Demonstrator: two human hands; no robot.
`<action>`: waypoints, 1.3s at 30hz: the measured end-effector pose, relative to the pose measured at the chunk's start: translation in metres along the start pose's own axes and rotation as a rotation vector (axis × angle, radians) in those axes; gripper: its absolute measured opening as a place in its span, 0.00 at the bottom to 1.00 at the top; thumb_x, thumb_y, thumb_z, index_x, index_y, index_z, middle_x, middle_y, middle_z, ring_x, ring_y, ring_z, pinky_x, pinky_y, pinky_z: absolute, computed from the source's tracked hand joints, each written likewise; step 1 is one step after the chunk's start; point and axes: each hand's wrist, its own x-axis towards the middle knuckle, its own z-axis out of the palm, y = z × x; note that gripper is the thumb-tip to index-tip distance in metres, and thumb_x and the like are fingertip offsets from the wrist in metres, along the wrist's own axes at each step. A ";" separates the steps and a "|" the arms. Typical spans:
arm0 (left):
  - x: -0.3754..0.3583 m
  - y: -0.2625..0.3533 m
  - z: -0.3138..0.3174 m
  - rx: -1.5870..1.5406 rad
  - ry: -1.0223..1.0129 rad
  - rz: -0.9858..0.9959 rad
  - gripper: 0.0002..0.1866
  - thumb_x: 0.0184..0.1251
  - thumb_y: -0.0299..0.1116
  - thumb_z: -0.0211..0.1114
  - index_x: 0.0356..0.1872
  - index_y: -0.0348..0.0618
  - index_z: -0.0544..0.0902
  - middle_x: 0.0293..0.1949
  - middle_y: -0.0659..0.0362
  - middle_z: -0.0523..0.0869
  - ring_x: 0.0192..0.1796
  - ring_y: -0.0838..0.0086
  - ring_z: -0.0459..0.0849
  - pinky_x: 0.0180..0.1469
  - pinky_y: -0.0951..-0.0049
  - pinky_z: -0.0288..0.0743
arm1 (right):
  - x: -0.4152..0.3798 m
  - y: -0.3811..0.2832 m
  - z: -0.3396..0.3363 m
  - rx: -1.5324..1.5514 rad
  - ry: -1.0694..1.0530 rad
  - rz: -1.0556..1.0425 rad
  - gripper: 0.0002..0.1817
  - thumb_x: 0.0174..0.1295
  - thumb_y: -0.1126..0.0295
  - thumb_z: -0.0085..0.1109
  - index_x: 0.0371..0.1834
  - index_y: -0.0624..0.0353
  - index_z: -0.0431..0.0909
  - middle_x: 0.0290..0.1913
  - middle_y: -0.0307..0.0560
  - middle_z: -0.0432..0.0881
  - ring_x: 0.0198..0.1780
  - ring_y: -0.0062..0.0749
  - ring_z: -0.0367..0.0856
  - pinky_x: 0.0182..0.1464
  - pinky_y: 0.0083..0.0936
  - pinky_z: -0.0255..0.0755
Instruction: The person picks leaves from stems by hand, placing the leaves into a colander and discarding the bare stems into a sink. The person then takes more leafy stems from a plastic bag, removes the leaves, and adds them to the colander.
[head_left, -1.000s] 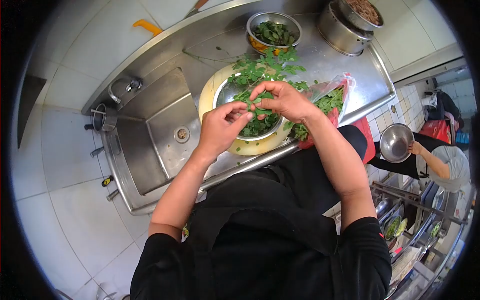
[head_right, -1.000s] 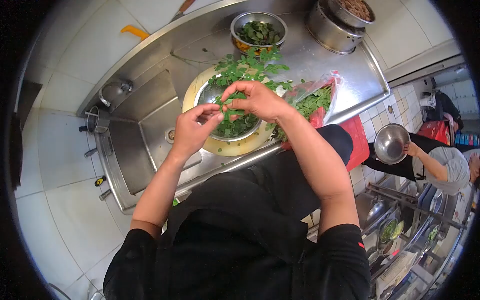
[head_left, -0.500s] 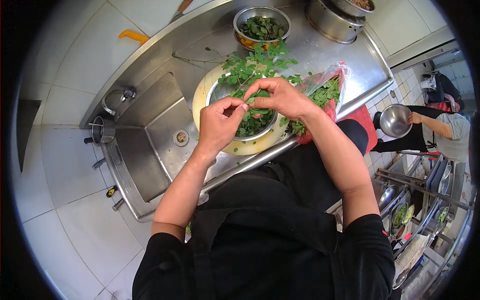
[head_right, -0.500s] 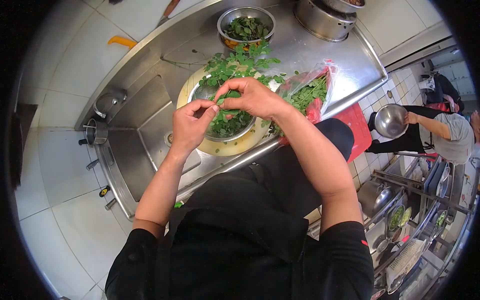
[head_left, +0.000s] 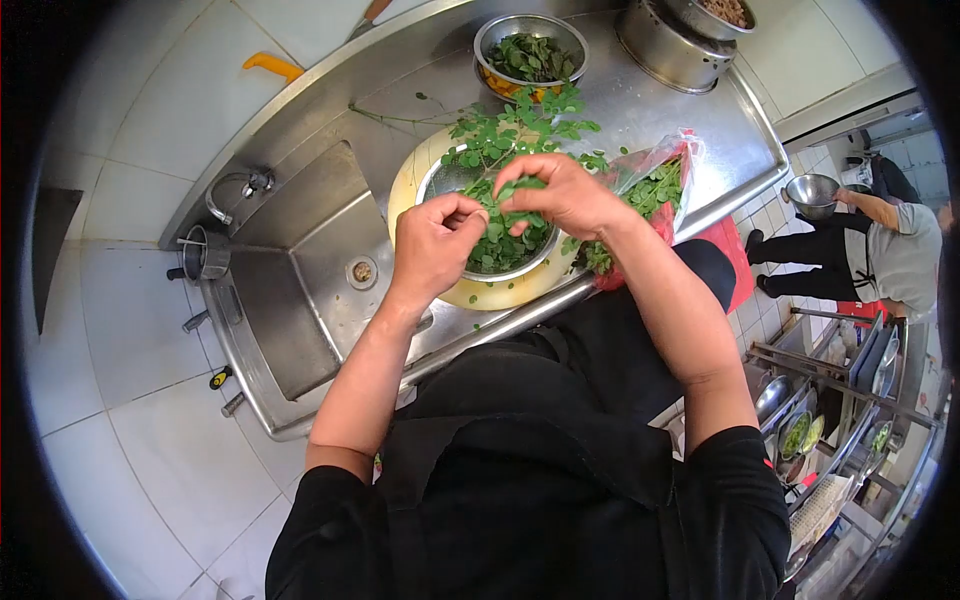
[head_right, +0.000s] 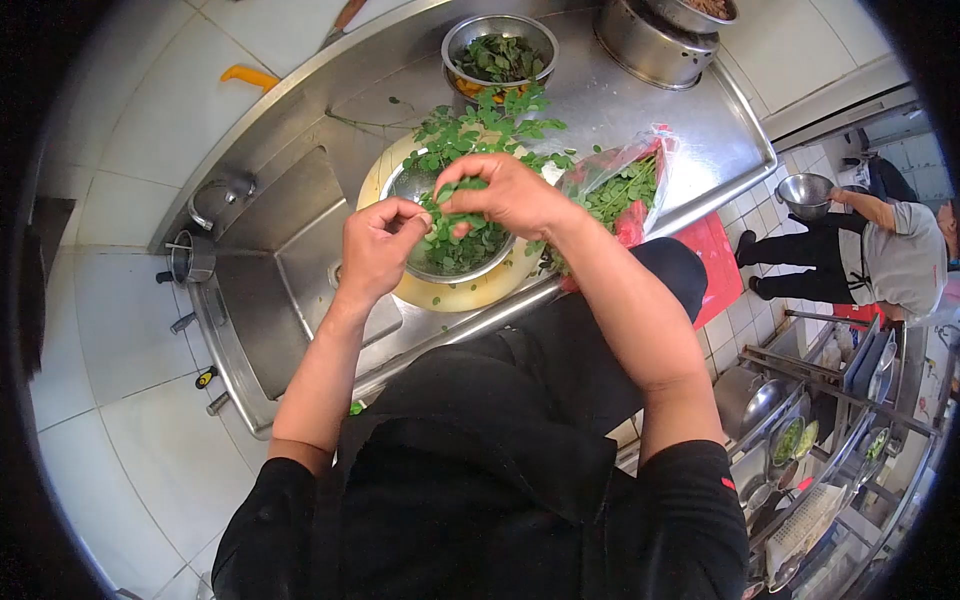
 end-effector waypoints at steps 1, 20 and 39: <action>0.000 -0.005 -0.002 -0.011 0.028 0.008 0.06 0.67 0.27 0.69 0.36 0.33 0.88 0.28 0.63 0.88 0.31 0.85 0.81 0.36 0.80 0.75 | 0.000 -0.003 -0.003 -0.002 -0.002 0.001 0.09 0.66 0.78 0.65 0.48 0.63 0.82 0.44 0.41 0.82 0.45 0.26 0.84 0.42 0.27 0.85; -0.295 -0.147 -0.201 0.800 -0.834 -0.824 0.20 0.37 0.42 0.79 0.31 0.38 0.90 0.31 0.44 0.90 0.39 0.53 0.90 0.45 0.58 0.82 | 0.008 0.023 -0.013 -0.770 -0.009 0.010 0.25 0.62 0.83 0.47 0.63 0.62 0.79 0.54 0.49 0.86 0.58 0.32 0.82 0.62 0.27 0.73; -0.186 -0.041 -0.138 0.780 -0.541 -0.631 0.13 0.58 0.36 0.76 0.41 0.40 0.90 0.27 0.56 0.90 0.29 0.71 0.87 0.38 0.69 0.80 | 0.001 0.059 -0.003 -1.488 0.182 -0.177 0.15 0.59 0.62 0.68 0.47 0.55 0.86 0.42 0.54 0.87 0.48 0.52 0.86 0.53 0.44 0.79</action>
